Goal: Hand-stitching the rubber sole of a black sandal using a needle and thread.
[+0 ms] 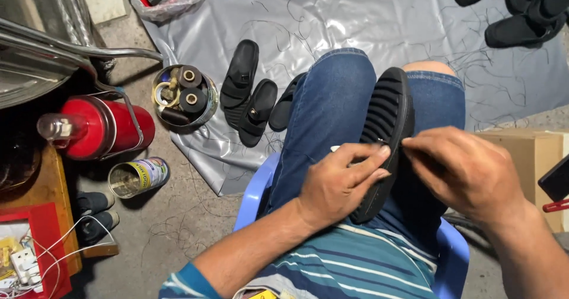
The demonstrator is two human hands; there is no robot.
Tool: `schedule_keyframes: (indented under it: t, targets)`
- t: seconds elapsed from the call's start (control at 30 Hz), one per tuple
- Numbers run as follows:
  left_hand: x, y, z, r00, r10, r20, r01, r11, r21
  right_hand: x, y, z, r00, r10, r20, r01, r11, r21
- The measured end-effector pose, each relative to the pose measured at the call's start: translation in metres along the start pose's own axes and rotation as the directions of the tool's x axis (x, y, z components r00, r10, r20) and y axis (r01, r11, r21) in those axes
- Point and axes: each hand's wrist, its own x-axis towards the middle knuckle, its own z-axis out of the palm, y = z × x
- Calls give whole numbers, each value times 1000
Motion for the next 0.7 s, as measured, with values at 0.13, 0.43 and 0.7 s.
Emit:
schedule_keyframes:
  t: [0.13,0.43,0.7]
  targets:
    - [4,-32,-35,925,-209,319,178,976,124,-7,-9,-8,1000,28,5,-27,994,-107]
    - [38,2,-30,813,-188,551,555,538,-635,-15,10,0,977,108,186,-94,992,-83]
    - [69,24,-41,744,-321,586,346,935,74,-15,1,0,979,132,156,-123,990,-66]
